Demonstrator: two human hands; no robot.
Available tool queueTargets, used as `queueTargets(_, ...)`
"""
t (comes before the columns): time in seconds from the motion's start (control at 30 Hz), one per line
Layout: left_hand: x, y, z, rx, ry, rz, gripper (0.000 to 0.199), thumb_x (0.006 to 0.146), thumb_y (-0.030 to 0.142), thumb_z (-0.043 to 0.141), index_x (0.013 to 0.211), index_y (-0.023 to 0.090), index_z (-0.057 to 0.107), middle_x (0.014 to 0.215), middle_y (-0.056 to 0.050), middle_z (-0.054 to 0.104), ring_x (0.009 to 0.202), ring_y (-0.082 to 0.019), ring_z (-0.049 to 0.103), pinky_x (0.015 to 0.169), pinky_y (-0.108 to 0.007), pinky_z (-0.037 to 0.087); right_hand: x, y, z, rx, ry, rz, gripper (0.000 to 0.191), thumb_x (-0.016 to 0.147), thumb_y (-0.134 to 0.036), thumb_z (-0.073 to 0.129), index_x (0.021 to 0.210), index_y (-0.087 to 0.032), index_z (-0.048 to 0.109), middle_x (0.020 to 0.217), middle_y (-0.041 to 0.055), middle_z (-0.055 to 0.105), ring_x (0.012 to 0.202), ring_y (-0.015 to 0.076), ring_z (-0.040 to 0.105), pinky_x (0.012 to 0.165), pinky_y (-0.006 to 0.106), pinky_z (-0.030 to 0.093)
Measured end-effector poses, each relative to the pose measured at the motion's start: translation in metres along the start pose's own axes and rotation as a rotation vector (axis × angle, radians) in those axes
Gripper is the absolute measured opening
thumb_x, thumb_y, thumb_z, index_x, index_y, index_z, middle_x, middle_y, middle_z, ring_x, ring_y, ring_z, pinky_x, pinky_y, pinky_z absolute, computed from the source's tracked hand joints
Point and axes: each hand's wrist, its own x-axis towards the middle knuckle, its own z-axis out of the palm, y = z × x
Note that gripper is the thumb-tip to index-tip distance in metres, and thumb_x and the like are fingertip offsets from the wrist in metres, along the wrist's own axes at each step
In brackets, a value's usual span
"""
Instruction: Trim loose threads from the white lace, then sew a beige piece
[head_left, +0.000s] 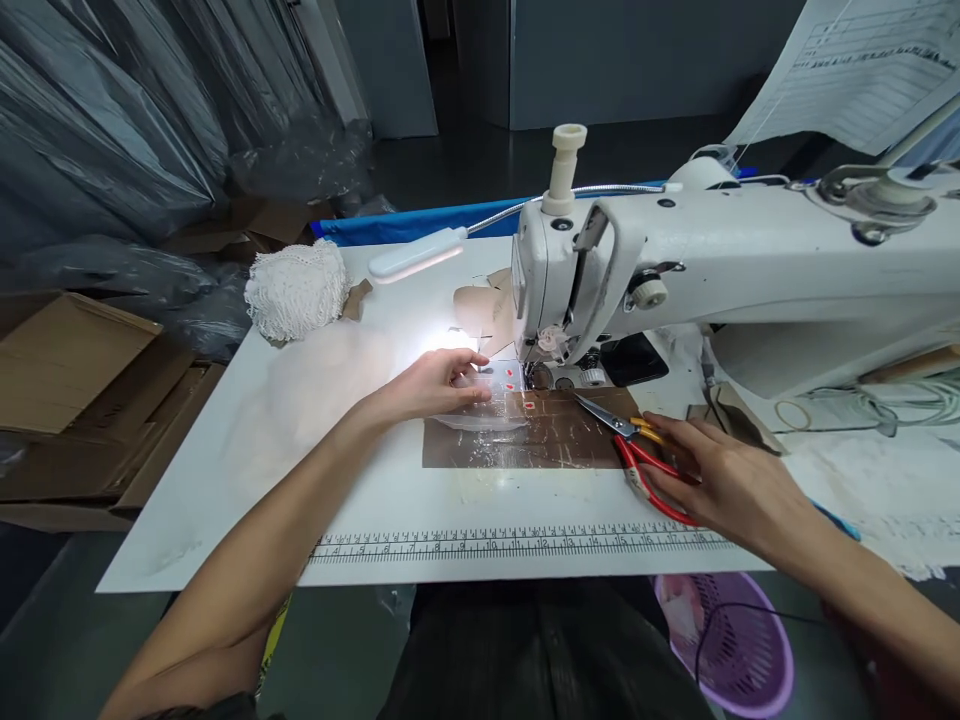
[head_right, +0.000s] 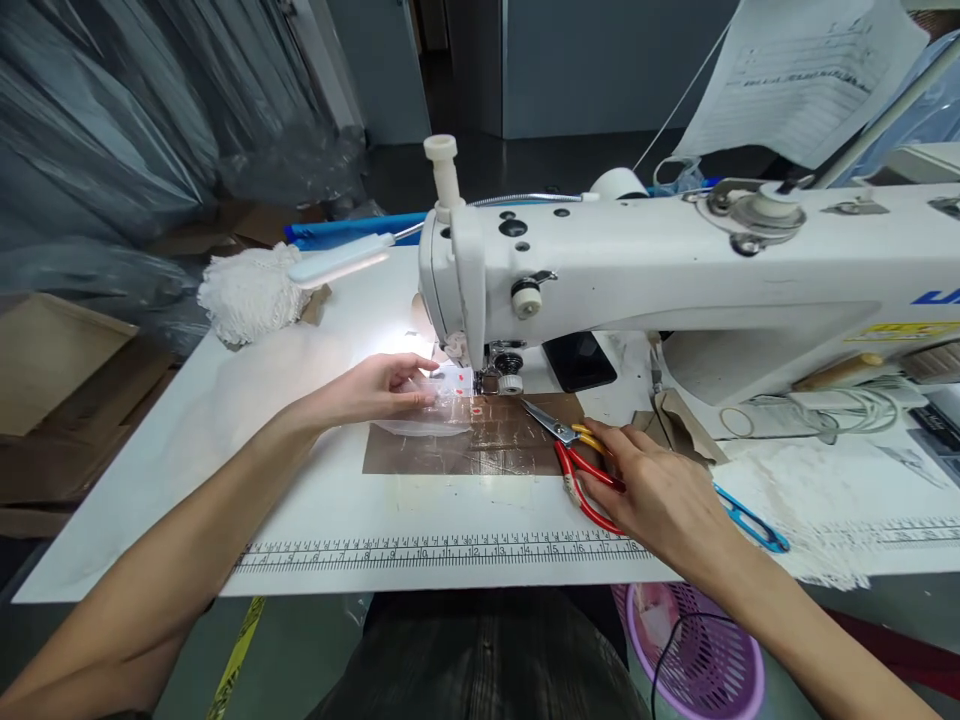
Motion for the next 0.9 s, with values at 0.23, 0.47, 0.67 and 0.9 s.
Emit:
queueTargets(0.23, 0.013, -0.013, 0.019, -0.194, 0.241, 0.012, 0.056, 0.076, 0.033, 0.072, 0.124, 0.012, 0.053, 0.075, -0.003, 0.070, 0.063, -0.014, 0.062, 0.061, -0.028, 0.047, 0.013, -0.002, 0.001, 0.160, 0.066, -0.068, 0.044, 0.086, -0.044, 0.052, 0.122, -0.020, 0.059, 0.097, 0.0078, 0.072, 0.070, 0.0236, 0.069, 0.055, 0.032, 0.050)
queueTargets(0.47, 0.017, -0.013, 0.014, -0.341, 0.175, 0.042, 0.058, 0.073, 0.026, 0.076, 0.123, 0.011, 0.052, 0.071, -0.002, 0.071, 0.076, -0.017, 0.066, 0.079, -0.033, 0.051, 0.021, 0.004, 0.003, 0.137, 0.028, -0.238, 0.042, 0.088, -0.043, 0.050, 0.124, -0.024, 0.062, 0.093, 0.0067, 0.073, 0.065, 0.0215, 0.068, 0.053, 0.029, 0.043)
queueTargets(0.67, 0.024, -0.011, 0.022, -0.413, -0.076, 0.080, 0.062, 0.073, 0.025, 0.075, 0.126, 0.013, 0.047, 0.076, -0.001, 0.071, 0.073, -0.014, 0.066, 0.071, -0.027, 0.048, 0.049, -0.009, -0.008, 0.036, -0.051, -0.253, 0.042, 0.089, -0.050, 0.046, 0.110, -0.019, 0.066, 0.075, 0.0070, 0.072, 0.058, 0.0209, 0.064, 0.051, 0.029, 0.029)
queueTargets(0.9, 0.030, -0.013, 0.029, -0.445, -0.135, 0.077, 0.065, 0.073, 0.023, 0.076, 0.129, 0.014, 0.043, 0.076, -0.002, 0.071, 0.070, -0.014, 0.066, 0.067, -0.026, 0.047, 0.088, -0.040, -0.015, -0.114, -0.161, -0.312, 0.057, 0.090, -0.062, 0.034, 0.100, -0.015, 0.064, 0.076, 0.0116, 0.069, 0.061, 0.0219, 0.061, 0.050, 0.029, 0.020)
